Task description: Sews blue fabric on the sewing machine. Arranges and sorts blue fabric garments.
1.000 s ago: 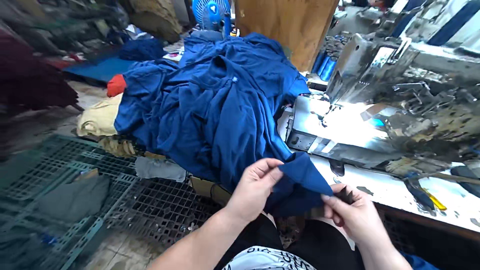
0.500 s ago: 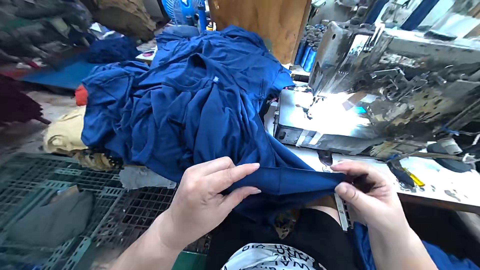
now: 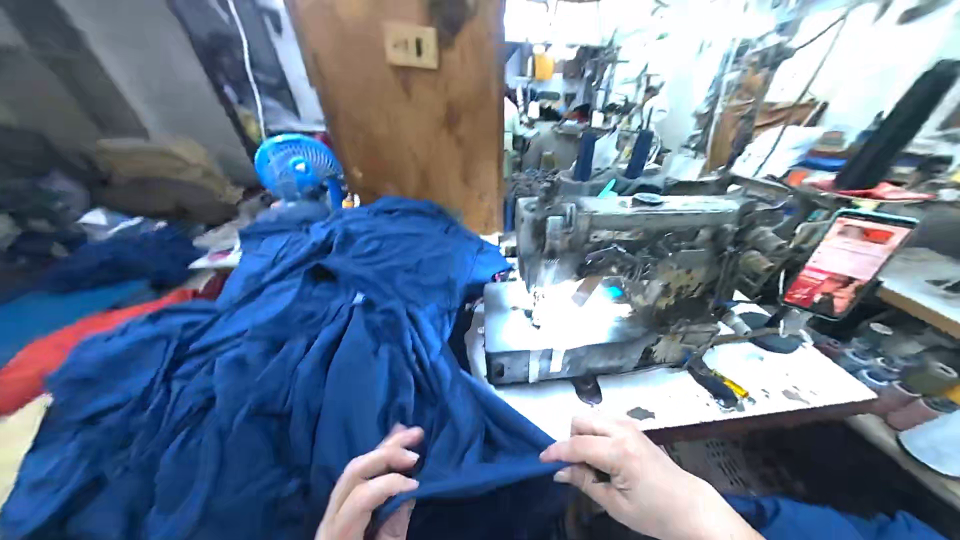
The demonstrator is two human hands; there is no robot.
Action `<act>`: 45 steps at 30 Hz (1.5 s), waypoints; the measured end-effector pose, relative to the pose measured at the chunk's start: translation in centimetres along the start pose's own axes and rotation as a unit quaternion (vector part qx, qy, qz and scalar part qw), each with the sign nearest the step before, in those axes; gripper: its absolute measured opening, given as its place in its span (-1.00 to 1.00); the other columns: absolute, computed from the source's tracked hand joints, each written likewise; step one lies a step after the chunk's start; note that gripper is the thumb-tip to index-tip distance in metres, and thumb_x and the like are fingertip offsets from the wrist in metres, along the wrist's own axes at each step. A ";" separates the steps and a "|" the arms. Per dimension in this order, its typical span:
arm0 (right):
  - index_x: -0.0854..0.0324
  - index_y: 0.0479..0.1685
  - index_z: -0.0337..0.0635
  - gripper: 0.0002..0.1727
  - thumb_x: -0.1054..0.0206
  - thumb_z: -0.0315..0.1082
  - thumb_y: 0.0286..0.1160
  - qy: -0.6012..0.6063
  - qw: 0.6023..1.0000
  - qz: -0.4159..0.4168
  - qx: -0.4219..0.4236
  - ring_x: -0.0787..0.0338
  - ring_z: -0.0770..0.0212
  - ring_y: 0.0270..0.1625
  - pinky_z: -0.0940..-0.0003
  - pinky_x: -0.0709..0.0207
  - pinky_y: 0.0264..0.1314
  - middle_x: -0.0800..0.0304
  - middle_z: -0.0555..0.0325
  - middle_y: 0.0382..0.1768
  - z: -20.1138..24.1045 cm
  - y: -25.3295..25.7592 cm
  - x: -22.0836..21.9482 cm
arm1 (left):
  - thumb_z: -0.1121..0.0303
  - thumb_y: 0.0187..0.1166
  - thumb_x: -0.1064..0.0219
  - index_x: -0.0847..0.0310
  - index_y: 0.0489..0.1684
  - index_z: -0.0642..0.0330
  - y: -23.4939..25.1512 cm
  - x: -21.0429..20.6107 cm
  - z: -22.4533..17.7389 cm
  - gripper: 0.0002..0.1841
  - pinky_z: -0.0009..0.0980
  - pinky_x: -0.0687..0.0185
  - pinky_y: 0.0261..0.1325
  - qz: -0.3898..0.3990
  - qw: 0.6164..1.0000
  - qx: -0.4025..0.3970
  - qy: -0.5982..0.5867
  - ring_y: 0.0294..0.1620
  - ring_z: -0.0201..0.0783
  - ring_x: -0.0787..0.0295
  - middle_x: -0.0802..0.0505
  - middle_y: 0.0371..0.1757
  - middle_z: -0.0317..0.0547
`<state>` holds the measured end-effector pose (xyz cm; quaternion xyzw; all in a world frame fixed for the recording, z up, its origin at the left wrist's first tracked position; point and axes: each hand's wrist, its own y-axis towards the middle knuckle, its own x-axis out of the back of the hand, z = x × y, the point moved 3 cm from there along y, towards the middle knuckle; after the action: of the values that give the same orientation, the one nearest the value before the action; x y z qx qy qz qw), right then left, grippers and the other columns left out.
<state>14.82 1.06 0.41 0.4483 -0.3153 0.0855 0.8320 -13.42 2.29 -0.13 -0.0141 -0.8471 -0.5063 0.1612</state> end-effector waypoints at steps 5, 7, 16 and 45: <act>-0.70 -0.22 -0.40 -0.67 -0.18 -0.30 0.80 0.182 0.982 0.040 0.013 -0.67 0.45 -0.32 0.67 -0.54 -0.15 -0.72 0.04 -0.43 0.5 1.5 -0.1 | 0.19 0.83 -0.14 -0.65 0.13 -0.21 6.6 -0.4 -1.7 -0.83 -0.67 -0.56 0.32 -0.016 0.998 -0.056 0.005 0.23 -0.68 -0.67 -0.78 0.13 -0.66; -0.62 -0.30 -0.36 -0.63 -0.13 -0.26 0.83 0.226 0.973 0.016 -0.052 -0.54 0.56 -0.44 0.73 -0.43 -0.30 -0.59 0.16 -0.54 -0.7 1.1 -1.8 | 0.26 0.76 -0.25 -0.70 0.04 0.04 10.3 -1.8 0.2 -0.85 -0.57 -0.62 0.29 0.000 0.988 -0.123 0.094 0.18 -0.50 -0.72 -0.81 0.05 -0.32; -0.67 -0.13 -0.19 -0.66 -0.08 -0.16 0.85 0.413 0.746 -0.060 -0.519 -0.81 0.37 -0.35 0.40 -0.70 -0.28 -0.80 0.19 -0.39 -6.7 -3.4 -9.3 | 0.08 0.60 -0.42 -0.89 -0.12 0.12 14.6 -15.1 13.4 -0.71 0.20 -0.68 0.17 0.385 0.865 0.215 0.238 0.05 0.04 -0.86 -0.92 -0.09 0.02; -0.64 -0.06 -0.42 -0.68 -0.06 -0.32 0.83 0.314 0.841 -0.105 -0.428 -0.68 0.35 -0.17 0.37 -0.61 0.01 -0.69 0.04 -0.23 -7.8 -1.8 -5.7 | 0.11 0.70 -0.20 -0.80 0.04 0.20 12.4 -13.0 10.5 -0.64 0.18 -0.68 0.20 0.341 0.922 0.013 0.182 0.18 0.07 -0.81 -0.86 0.14 0.09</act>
<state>14.63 7.08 -7.33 0.0272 0.0069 -0.0099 0.9996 -1.52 19.19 2.09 -0.2071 -0.7534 -0.4038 0.4759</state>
